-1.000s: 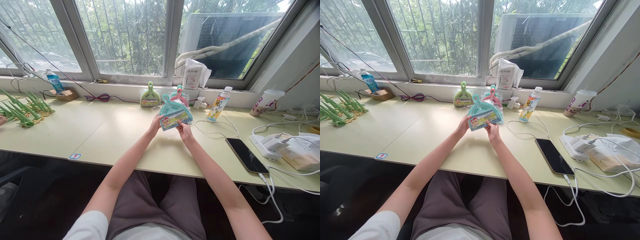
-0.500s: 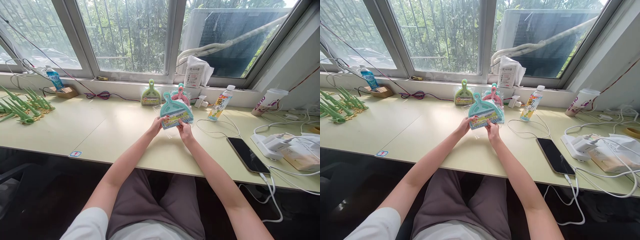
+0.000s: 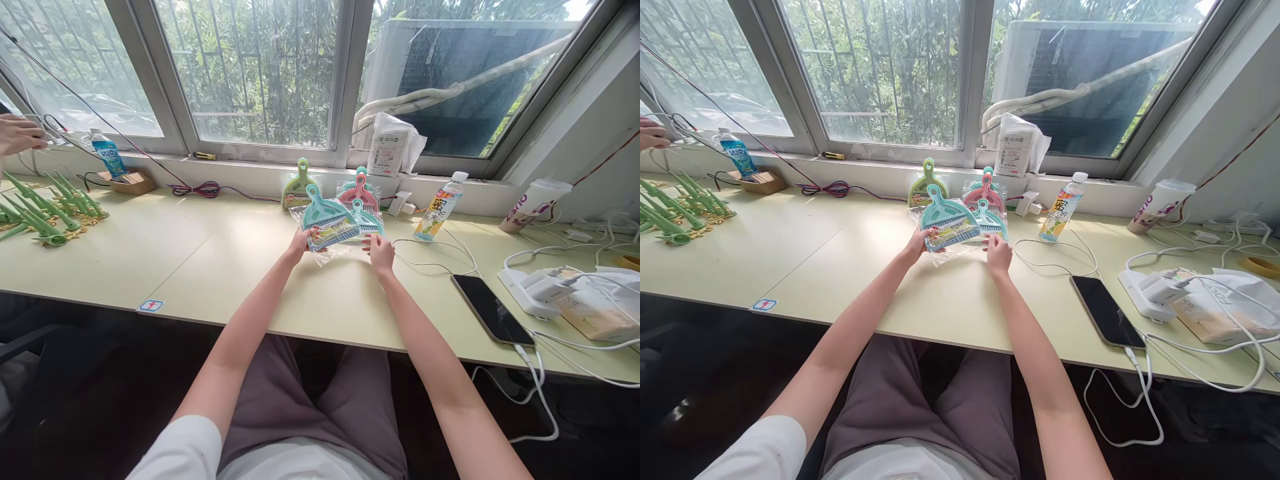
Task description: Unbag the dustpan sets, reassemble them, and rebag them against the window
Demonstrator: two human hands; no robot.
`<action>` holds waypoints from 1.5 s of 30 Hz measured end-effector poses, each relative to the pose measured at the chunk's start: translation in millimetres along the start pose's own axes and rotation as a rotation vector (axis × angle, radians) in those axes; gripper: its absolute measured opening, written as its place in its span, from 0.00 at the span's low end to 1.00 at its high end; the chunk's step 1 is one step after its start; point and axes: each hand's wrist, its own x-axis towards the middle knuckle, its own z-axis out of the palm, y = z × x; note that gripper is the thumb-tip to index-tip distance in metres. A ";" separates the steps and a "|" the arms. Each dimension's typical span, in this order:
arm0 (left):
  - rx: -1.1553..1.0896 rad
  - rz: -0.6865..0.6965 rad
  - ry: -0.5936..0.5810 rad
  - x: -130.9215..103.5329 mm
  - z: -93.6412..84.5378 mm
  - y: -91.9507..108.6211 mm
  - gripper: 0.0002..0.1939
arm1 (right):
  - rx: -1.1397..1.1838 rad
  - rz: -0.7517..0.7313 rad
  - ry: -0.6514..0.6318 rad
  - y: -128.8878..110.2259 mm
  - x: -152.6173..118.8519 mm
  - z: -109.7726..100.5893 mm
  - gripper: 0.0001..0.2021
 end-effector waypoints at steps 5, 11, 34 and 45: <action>-0.042 -0.041 0.040 2.8 -12.8 4.4 0.22 | -0.319 -0.480 -0.074 6.1 5.2 -6.4 0.26; -0.055 -0.115 -0.020 2.2 -21.2 3.4 0.19 | -0.238 -0.574 -0.058 6.6 7.5 -3.9 0.08; 0.328 -0.152 -0.478 -13.9 -16.5 0.9 0.31 | 0.233 -0.375 0.119 -10.1 -4.9 -7.8 0.05; 0.412 -0.186 -0.471 -15.5 -23.2 1.6 0.35 | -0.034 -0.404 0.016 12.6 7.4 -0.4 0.16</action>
